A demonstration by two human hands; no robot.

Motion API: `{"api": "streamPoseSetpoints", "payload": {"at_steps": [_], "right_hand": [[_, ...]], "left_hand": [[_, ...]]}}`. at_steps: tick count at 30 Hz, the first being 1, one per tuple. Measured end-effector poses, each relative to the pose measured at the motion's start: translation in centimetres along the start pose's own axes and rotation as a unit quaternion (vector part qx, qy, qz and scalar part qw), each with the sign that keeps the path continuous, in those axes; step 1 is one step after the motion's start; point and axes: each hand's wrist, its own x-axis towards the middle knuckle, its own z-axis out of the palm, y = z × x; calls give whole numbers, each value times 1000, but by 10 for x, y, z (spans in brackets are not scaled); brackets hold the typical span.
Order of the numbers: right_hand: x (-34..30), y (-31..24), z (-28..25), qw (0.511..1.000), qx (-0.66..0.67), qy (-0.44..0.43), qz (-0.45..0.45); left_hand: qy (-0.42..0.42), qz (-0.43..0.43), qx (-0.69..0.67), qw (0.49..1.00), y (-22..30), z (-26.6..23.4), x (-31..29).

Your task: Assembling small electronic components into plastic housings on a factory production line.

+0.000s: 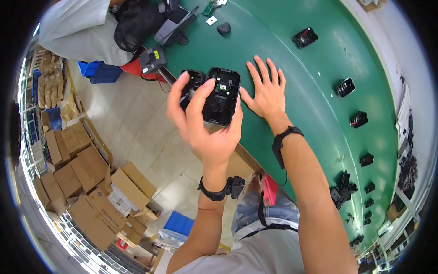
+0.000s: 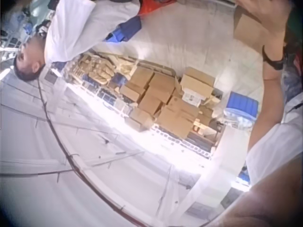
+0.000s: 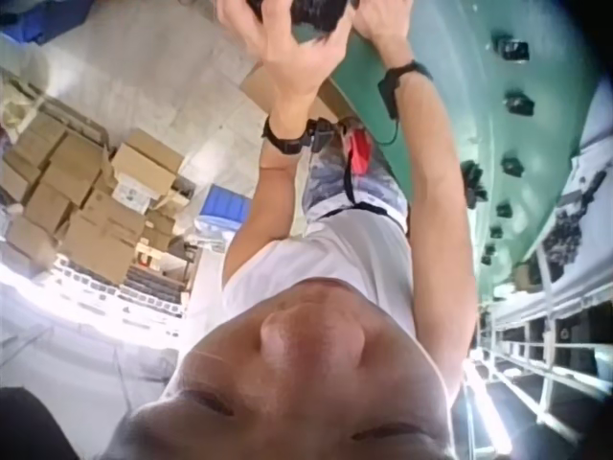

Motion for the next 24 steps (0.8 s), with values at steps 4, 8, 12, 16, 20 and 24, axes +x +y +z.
{"api": "streamPoseSetpoints", "payload": {"at_steps": [4, 8, 12, 16, 20, 24], "right_hand": [[-4, -2, -6, 999, 34, -31, 8], [-7, -10, -3, 999, 47, -8, 8], [-8, -11, -7, 999, 38, -15, 14], [-5, -3, -8, 999, 33, -18, 31], [-5, -4, -2, 997, 74, -16, 9], [-4, -6, -5, 994, 103, 19, -1]], "left_hand": [[-8, -13, 56, 998, -21, 9, -3], [-11, -50, 61, 997, -34, 5, 0], [2, -44, 68, 997, -41, 14, 10], [-17, -49, 65, 997, -54, 39, 14], [-85, -75, 82, 990, -90, 54, -10], [-134, -59, 148, 978, -108, 50, -43]]}}
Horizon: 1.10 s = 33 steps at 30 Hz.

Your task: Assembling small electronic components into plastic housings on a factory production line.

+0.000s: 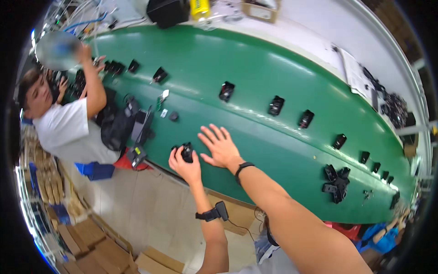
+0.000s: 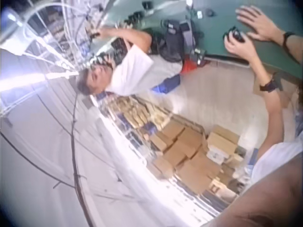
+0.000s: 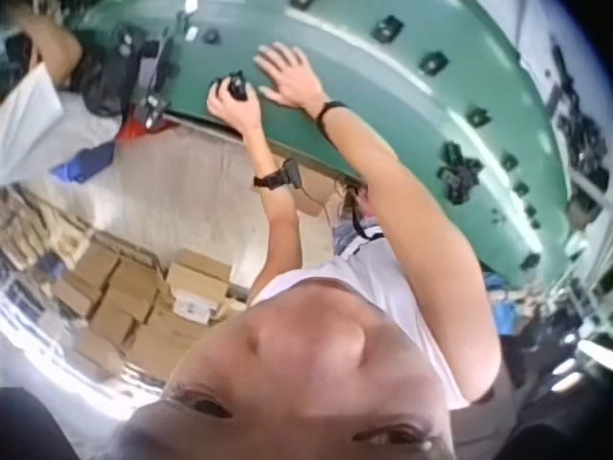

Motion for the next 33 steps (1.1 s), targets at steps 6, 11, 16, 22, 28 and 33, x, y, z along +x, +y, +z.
{"api": "streamPoseSetpoints", "payload": {"at_steps": [6, 11, 16, 22, 28, 33], "right_hand": [[-4, 1, 2, 998, 30, 47, -16], [1, -1, 4, 992, 73, 102, -7], [-55, -26, -36, 650, 725, -3, 227], [-258, 52, -113, 259, 910, -8, 324], [-391, 197, -228, 186, 922, 183, 287], [-440, 371, -277, 229, 823, 406, 325]], "left_hand": [[41, 125, 48, 990, -14, 7, -16], [-39, 92, -6, 995, -20, -11, -5], [-208, -21, -245, 947, 58, -66, -71], [-386, 161, -194, 887, 221, -85, -183], [-473, 154, -298, 815, 372, -82, -227], [-492, 198, -220, 819, 371, -53, -258]]}}
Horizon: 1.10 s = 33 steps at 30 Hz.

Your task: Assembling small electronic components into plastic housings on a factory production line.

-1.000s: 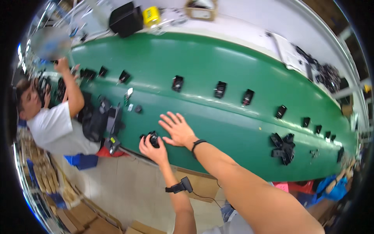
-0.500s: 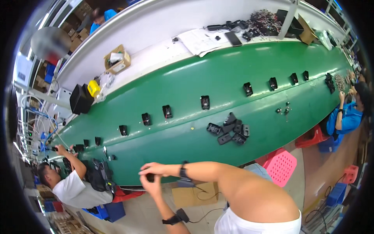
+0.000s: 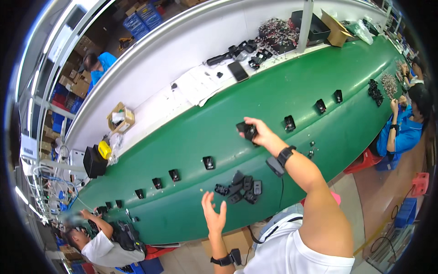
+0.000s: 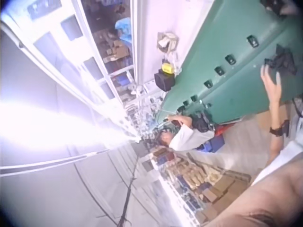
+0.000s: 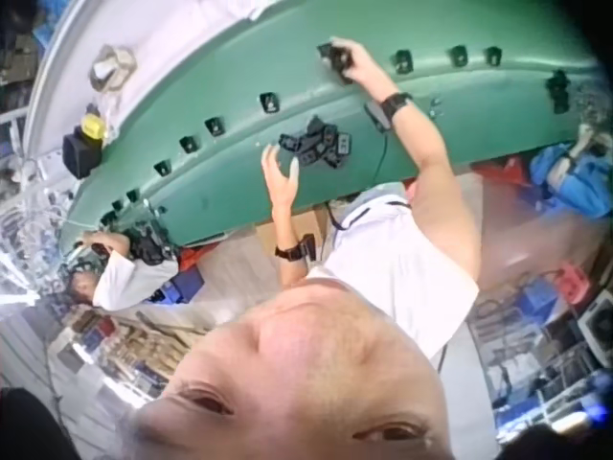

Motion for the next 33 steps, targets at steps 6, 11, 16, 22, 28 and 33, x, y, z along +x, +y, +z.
{"api": "streamPoseSetpoints", "payload": {"at_steps": [6, 11, 16, 22, 28, 33], "right_hand": [[102, -189, 5, 982, 80, 14, -173], [108, -251, 70, 961, -100, 162, -198], [96, -170, -1, 946, -265, 107, -155], [-41, -123, -72, 947, -278, 63, -148], [-173, -54, -102, 895, -433, 2, -106], [-312, 59, -230, 664, -743, 9, -82]], "left_hand": [[-66, -12, 81, 995, -38, 30, -56], [-75, -133, 54, 987, -19, 32, -76], [-80, -130, 63, 986, -9, 47, -74], [-170, -103, 16, 980, -17, 58, -110], [-124, -242, -234, 934, -94, 76, -219], [-233, -57, -275, 931, -180, 134, -208]]}}
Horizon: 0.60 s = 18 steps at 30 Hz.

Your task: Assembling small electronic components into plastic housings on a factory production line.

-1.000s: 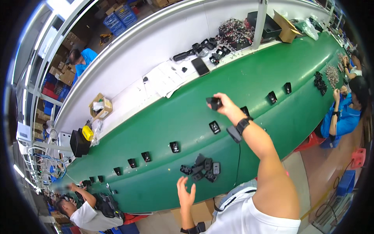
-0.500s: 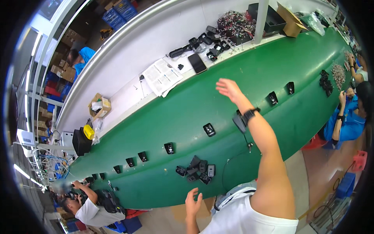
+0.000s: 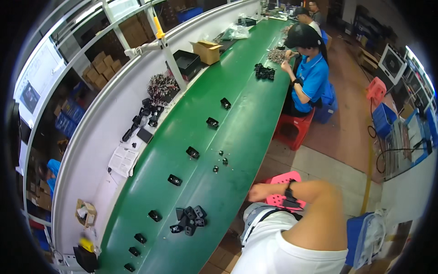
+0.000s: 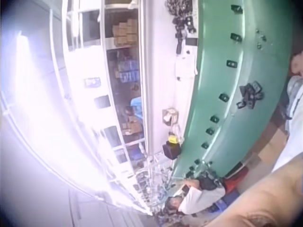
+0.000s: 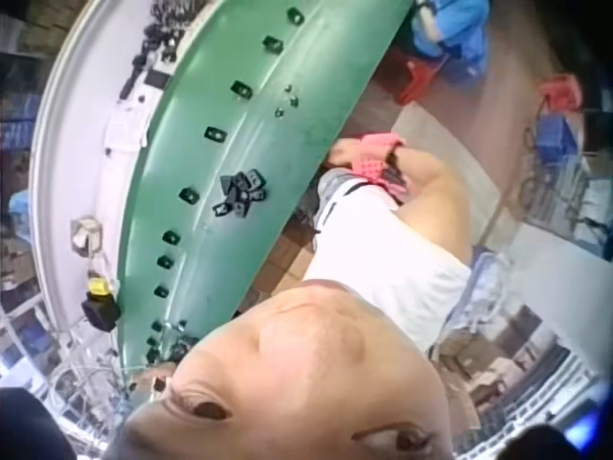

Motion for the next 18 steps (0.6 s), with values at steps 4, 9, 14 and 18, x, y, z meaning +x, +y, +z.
{"api": "streamPoseSetpoints", "payload": {"at_steps": [4, 9, 14, 18], "right_hand": [[-122, 79, 83, 926, 36, -31, 375], [-165, 74, 128, 898, 102, 139, 404], [-183, 6, 84, 873, 184, 197, 406], [-181, -2, 58, 873, 175, 269, 367]], "left_hand": [[-48, 37, 52, 997, -11, -11, 17], [-63, 29, 110, 991, -13, -21, 10], [-50, 5, 139, 989, -32, 15, 1], [-7, -69, 180, 981, -66, 0, -55]]}}
